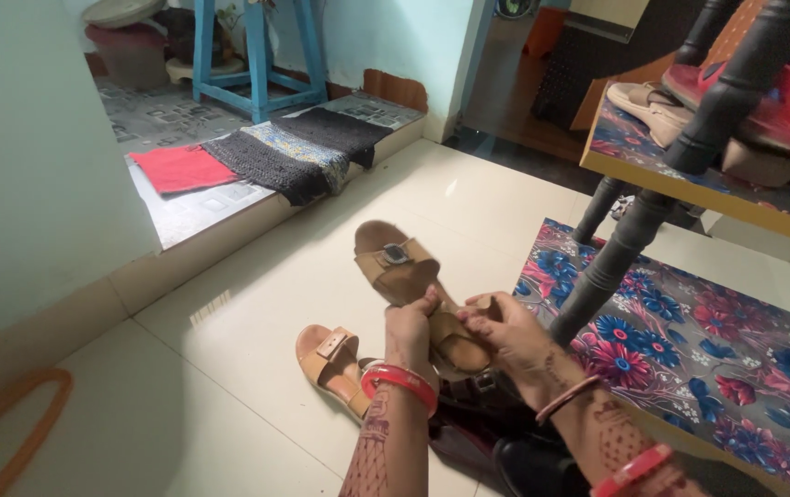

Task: The person removes various shoes from a multi-tiered shoe rack, places them on the floor, and then rearranges them back onto the rack. The person handles sandals, flats, and sneakers, moving them between shelves and the floor.

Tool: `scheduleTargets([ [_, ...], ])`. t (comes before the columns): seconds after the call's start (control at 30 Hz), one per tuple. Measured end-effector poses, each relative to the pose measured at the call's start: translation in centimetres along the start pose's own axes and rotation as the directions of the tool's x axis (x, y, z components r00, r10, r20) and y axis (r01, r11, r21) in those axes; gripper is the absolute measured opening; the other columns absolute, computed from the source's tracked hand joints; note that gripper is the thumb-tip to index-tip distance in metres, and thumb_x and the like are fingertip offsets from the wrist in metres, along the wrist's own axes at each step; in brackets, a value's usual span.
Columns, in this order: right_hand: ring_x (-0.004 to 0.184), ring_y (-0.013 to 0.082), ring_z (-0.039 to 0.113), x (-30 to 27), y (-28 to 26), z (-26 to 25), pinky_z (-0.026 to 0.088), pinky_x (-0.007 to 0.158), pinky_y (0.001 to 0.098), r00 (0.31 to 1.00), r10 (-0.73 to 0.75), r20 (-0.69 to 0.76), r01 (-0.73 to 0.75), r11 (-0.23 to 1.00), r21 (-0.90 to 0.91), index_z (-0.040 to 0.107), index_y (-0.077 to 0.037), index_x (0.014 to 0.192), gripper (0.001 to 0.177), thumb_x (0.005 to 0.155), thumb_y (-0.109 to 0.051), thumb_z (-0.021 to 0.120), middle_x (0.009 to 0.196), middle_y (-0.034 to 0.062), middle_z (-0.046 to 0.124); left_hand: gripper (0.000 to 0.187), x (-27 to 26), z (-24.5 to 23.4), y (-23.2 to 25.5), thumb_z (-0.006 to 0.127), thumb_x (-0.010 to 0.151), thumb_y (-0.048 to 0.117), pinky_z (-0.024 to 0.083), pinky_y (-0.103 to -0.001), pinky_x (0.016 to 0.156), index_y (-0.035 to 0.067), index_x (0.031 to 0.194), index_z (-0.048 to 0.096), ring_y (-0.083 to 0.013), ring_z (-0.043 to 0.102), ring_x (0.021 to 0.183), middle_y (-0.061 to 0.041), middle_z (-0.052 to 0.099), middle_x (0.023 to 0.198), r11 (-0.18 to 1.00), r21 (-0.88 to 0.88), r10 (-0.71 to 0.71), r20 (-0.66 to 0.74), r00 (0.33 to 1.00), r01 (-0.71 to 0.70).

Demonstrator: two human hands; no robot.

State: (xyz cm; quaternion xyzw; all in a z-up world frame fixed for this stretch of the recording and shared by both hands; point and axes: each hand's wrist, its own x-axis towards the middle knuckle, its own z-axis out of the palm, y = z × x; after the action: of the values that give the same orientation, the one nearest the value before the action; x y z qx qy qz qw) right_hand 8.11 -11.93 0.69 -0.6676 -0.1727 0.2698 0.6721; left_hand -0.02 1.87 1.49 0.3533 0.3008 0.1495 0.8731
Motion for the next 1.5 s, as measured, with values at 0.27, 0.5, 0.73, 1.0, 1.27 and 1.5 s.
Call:
scheduleTargets([
  [0.27, 0.099, 0.0212, 0.067, 5.4, 11.5, 4.6, 0.059, 0.084, 0.0339, 0.987, -0.163, 0.016, 0.158, 0.927, -0.340, 0.057, -0.001, 0.123, 0.035, 0.095, -0.016, 0.074, 0.109, 0.0124, 0.072, 0.056, 2.4, -3.5, -1.5, 0.063, 0.091, 0.021, 0.049, -0.047, 0.097, -0.005, 0.138, 0.047, -0.0318, 0.054, 0.118, -0.021, 0.052, 0.132, 0.959, 0.247, -0.028, -0.398, 0.917, 0.136],
  [0.5, 0.107, 0.0254, 0.068, 2.9, 13.7, 5.8, 0.055, 0.091, 0.0377, 0.989, -0.122, 0.084, 0.146, 0.702, -0.697, 0.043, -0.018, 0.139, 0.057, 0.089, -0.020, 0.070, 0.116, 0.0119, 0.069, 0.060, 8.0, -6.9, -6.6, 0.057, 0.092, 0.025, 0.037, -0.049, 0.105, -0.002, 0.144, 0.041, -0.0336, 0.037, 0.130, -0.023, 0.036, 0.143, 0.722, 0.649, 0.040, -0.387, 0.921, 0.241],
  [0.73, 0.115, 0.0368, 0.063, -1.7, 7.0, 6.2, 0.052, 0.097, 0.0421, 0.994, -0.078, 0.080, 0.106, 0.436, -0.894, 0.038, -0.022, 0.146, 0.073, 0.083, -0.022, 0.076, 0.125, 0.0184, 0.058, 0.065, 10.3, -7.0, -10.7, 0.051, 0.094, 0.030, 0.025, -0.051, 0.113, 0.001, 0.149, 0.035, -0.0353, 0.019, 0.142, -0.024, 0.020, 0.154, 0.513, 0.807, -0.006, -0.336, 0.942, 0.292],
  [1.0, 0.107, 0.0312, 0.066, -6.8, 1.0, 3.8, 0.053, 0.094, 0.0409, 0.982, -0.187, -0.039, 0.057, 0.483, -0.874, 0.050, -0.019, 0.135, 0.060, 0.082, -0.023, 0.077, 0.125, 0.0118, 0.058, 0.070, 5.7, -3.4, -6.2, 0.044, 0.095, 0.035, 0.011, -0.054, 0.123, 0.005, 0.156, 0.028, -0.0373, 0.000, 0.156, -0.026, 0.002, 0.167, 0.418, 0.824, 0.142, -0.475, 0.868, 0.383],
  [1.27, 0.095, 0.0242, 0.070, -13.7, -5.5, -3.8, 0.058, 0.086, 0.0376, 0.960, -0.257, -0.108, 0.010, 0.419, -0.908, 0.056, -0.019, 0.131, 0.055, 0.081, -0.020, 0.078, 0.122, 0.0097, 0.059, 0.062, -5.7, 2.9, -5.7, 0.063, 0.084, 0.032, 0.018, -0.046, 0.124, 0.011, 0.141, 0.052, -0.0339, 0.021, 0.152, -0.018, 0.029, 0.162, 0.032, 0.957, 0.575, 0.218, 0.788, -0.288],
  [1.5, 0.093, 0.0241, 0.071, -22.4, -10.6, -10.7, 0.060, 0.082, 0.0365, 0.943, -0.296, -0.152, -0.040, 0.352, -0.935, 0.050, -0.022, 0.142, 0.073, 0.076, -0.007, 0.075, 0.125, 0.0083, 0.057, 0.045, -20.5, 12.1, -7.7, 0.068, 0.079, 0.010, 0.036, -0.046, 0.115, 0.007, 0.124, 0.065, -0.0344, 0.049, 0.136, -0.015, 0.060, 0.140, -0.031, 0.482, 0.582, 0.721, 0.376, -0.876],
])
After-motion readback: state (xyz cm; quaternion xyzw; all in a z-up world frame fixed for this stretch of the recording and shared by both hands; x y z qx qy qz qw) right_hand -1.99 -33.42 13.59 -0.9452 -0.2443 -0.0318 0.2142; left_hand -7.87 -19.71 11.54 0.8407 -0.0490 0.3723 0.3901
